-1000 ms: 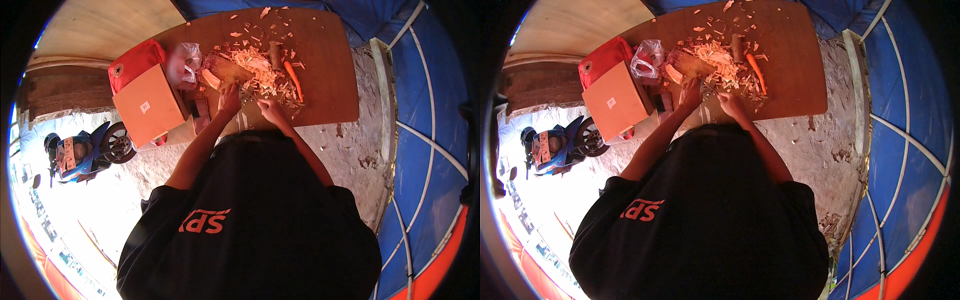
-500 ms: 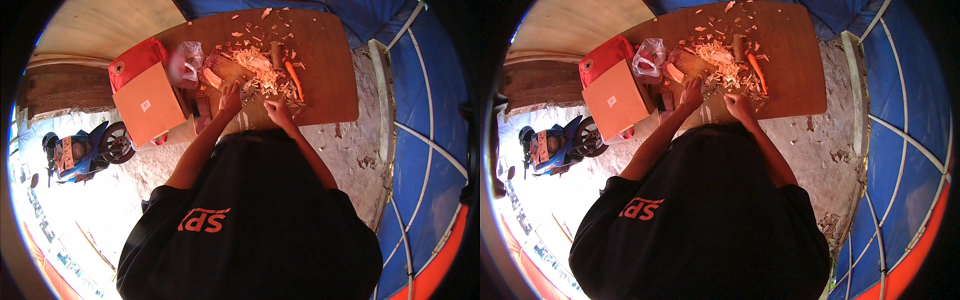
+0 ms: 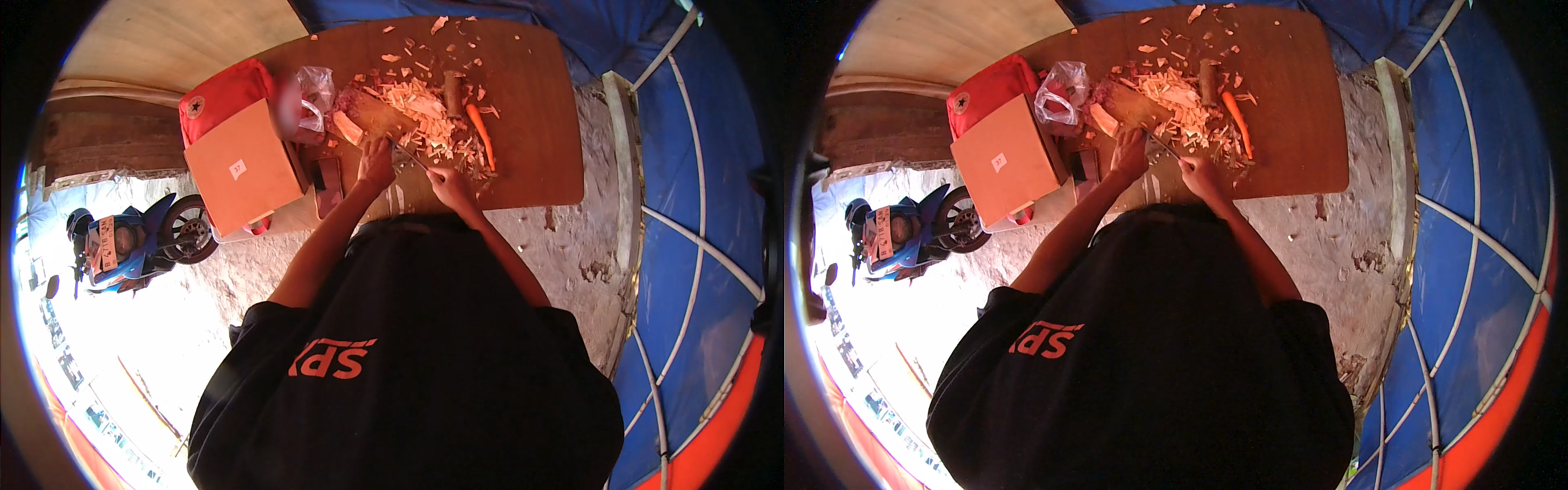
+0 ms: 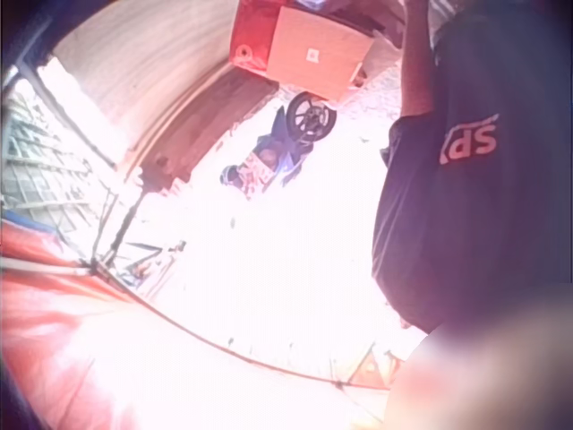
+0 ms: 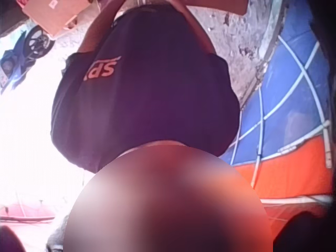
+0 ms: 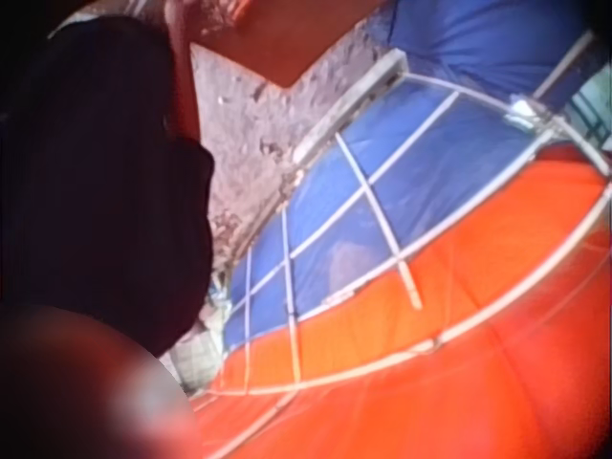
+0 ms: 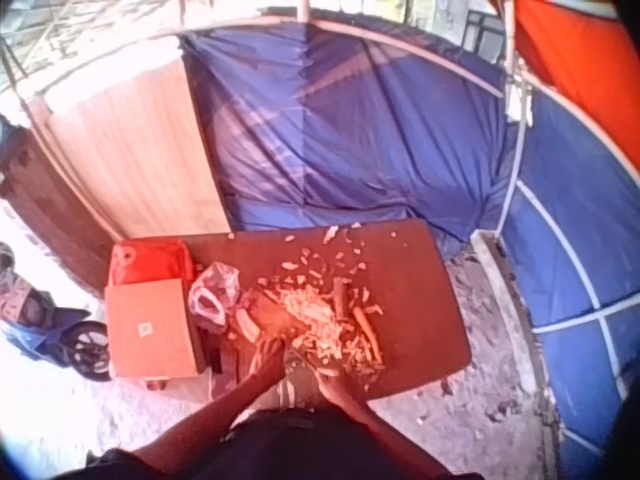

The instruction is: The person carves a small piece of wood using a knife, repeatedly shaving off thin layers to shape it. Wood shavings accumulate on the table as the carving continues.

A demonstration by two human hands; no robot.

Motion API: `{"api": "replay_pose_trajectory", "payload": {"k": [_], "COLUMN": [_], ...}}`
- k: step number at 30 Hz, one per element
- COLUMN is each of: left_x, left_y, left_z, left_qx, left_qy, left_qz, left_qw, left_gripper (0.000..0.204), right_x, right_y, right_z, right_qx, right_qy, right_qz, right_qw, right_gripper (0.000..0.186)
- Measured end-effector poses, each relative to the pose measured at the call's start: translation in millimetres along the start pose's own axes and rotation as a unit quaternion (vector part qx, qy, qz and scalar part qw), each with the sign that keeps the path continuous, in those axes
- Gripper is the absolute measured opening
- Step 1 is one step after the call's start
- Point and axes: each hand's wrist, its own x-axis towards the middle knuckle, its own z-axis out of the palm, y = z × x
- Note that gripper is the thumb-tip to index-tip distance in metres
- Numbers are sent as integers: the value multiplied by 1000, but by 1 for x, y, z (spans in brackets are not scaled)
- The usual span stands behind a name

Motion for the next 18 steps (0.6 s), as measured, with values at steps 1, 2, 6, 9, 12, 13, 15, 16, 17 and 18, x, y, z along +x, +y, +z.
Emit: {"api": "replay_pose_trajectory", "payload": {"k": [1,2,6,9,12,13,15,16,17,18], "left_x": [1,1,1,-5,-9,-9,-9,-9,-8,-8], "left_y": [0,0,2,3,1,1,0,0,0,0], "left_z": [0,0,0,0,1,1,2,3,3,2], "left_qx": [-1,2,12,9,33,30,31,28,25,21], "left_qy": [17,22,-34,-20,-5,7,0,13,13,1], "left_qz": [5,6,-18,-20,-7,-3,-8,-4,-4,-6], "left_qw": [1000,1000,999,1000,999,1000,999,1000,1000,1000], "left_gripper": [72,72,73,72,71,71,71,71,70,70], "right_x": [-4,-11,-3,18,20,19,14,12,11,11], "right_y": [5,9,15,14,12,12,12,11,10,10], "right_z": [-3,-6,-7,-8,-7,-7,-7,-7,-7,-7], "right_qx": [5,10,-7,-14,-8,-18,-6,-2,1,4], "right_qy": [9,16,35,18,1,-15,-18,-21,-22,-21], "right_qz": [-11,-22,-14,-1,-28,-26,-32,-31,-28,-25], "right_qw": [1000,1000,999,1000,1000,999,999,999,999,999], "right_gripper": [32,32,32,33,33,33,33,33,33,33]}}
